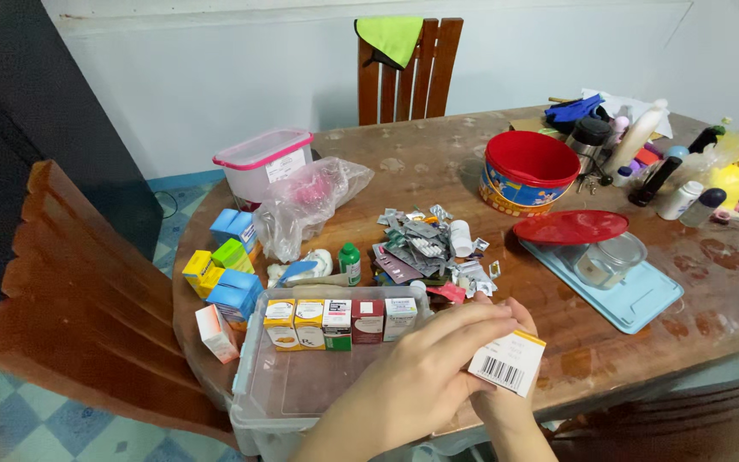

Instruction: The person organizes various medicine boxes, blister packs, and bottles on a table. They place items into a clear plastic container and a red bucket, then close the container lid. The person handles multiple medicine packages and containers throughout the task.

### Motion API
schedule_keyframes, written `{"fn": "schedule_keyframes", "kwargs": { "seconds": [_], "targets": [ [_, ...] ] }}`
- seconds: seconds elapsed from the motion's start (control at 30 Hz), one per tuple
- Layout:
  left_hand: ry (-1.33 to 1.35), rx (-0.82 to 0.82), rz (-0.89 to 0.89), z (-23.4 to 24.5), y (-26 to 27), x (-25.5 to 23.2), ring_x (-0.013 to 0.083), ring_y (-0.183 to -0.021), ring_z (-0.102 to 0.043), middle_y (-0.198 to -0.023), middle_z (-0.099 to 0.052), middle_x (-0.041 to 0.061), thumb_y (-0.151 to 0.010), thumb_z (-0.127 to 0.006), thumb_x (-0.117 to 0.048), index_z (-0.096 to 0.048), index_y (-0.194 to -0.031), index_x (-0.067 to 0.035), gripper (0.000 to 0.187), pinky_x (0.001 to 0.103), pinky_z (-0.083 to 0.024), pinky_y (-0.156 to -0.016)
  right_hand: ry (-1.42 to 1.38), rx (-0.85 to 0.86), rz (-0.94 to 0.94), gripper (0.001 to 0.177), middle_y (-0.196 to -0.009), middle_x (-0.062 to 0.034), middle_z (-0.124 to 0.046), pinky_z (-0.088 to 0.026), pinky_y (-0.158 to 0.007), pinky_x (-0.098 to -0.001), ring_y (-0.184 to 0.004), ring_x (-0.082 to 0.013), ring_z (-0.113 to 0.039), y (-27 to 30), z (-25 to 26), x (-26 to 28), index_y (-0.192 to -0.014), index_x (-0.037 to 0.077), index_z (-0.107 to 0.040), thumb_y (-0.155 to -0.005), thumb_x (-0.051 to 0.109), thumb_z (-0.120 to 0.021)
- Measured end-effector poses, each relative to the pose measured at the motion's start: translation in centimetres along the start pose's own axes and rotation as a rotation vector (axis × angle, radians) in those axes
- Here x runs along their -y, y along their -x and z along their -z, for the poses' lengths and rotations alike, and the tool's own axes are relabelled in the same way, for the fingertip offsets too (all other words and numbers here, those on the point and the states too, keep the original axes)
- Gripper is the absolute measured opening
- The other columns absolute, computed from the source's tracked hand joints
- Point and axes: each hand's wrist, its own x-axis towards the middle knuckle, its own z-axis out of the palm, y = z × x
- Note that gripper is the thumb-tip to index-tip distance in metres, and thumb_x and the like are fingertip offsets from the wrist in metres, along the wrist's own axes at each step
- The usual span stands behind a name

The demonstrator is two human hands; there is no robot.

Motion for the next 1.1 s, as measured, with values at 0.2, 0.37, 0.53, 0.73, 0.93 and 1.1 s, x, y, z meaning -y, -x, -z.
{"fn": "schedule_keyframes", "kwargs": {
  "seconds": [0.2, 0.37, 0.53, 0.73, 0.93, 1.1],
  "targets": [
    [0.049, 0.002, 0.029, 0.3, 0.2, -0.4, 0.0319, -0.134, -0.061, -0.146, -0.059, 0.012, -0.084, -0.078, -0.003, -0.059, -0.14, -0.006, 0.059, 0.04, -0.053, -0.11, -0.004, 0.017, 0.013, 0.059, -0.151, -0.0274, -0.05, -0.048, -0.109, -0.0501, -0.137, -0.0352, -0.054, 0.0, 0.1, -0.3, -0.148, 0.011, -0.037, -0.096, 0.011, -0.064],
    [0.044, -0.033, 0.043, 0.4, 0.4, -0.5, 0.0316, -0.132, -0.063, -0.144, -0.06, 0.012, -0.084, -0.078, -0.003, -0.059, -0.139, -0.007, 0.058, 0.039, -0.054, -0.109, 0.012, -0.013, -0.003, 0.059, -0.149, -0.0291, -0.054, -0.05, -0.11, -0.0497, -0.136, -0.0367, -0.056, -0.2, -0.2, -0.3, -0.149, 0.007, -0.04, -0.096, 0.011, -0.066],
    [0.064, -0.141, 0.117, 1.1, 1.5, 0.0, 0.0305, -0.132, -0.063, -0.141, -0.061, 0.013, -0.083, -0.081, -0.005, -0.061, -0.137, -0.007, 0.058, 0.038, -0.055, -0.108, 0.14, 0.14, 0.112, 0.108, -0.14, -0.0172, -0.053, -0.053, -0.097, -0.0474, -0.123, -0.0306, -0.058, -0.9, -0.9, 0.8, -0.166, 0.008, -0.033, -0.073, 0.008, -0.088],
    [0.425, -0.497, 0.388, -0.4, 3.3, 5.1, 0.0197, -0.12, -0.063, -0.132, -0.058, 0.009, -0.083, -0.085, -0.017, -0.055, -0.139, -0.002, 0.066, 0.034, -0.061, -0.096, -0.035, 0.287, -0.051, 0.113, -0.135, -0.0185, -0.061, -0.054, -0.103, -0.0445, -0.124, -0.0306, -0.064, -3.3, -1.8, 3.0, -0.17, 0.017, -0.026, -0.076, 0.019, -0.089],
    [0.649, -0.674, 0.709, -0.5, 6.5, 8.9, 0.0151, -0.106, -0.063, -0.127, -0.062, 0.009, -0.084, -0.08, -0.024, -0.049, -0.147, -0.007, 0.072, 0.03, -0.056, -0.086, 0.199, 0.302, -0.418, 0.062, -0.135, -0.0153, -0.064, -0.058, -0.094, -0.0447, -0.117, -0.0246, -0.066, -5.5, -3.4, 4.3, -0.149, -0.001, -0.049, -0.091, 0.011, -0.067],
    [0.432, -0.618, 0.573, -0.5, 9.5, 10.3, 0.0188, -0.12, -0.059, -0.131, -0.062, 0.014, -0.09, -0.084, -0.02, -0.045, -0.152, -0.007, 0.074, 0.034, -0.05, -0.101, 0.248, 0.35, -0.524, 0.065, -0.127, -0.0168, -0.069, -0.052, -0.081, -0.0371, -0.108, -0.022, -0.065, -7.1, -5.4, 3.8, -0.152, 0.003, -0.053, -0.089, 0.005, -0.068]
  ]
}}
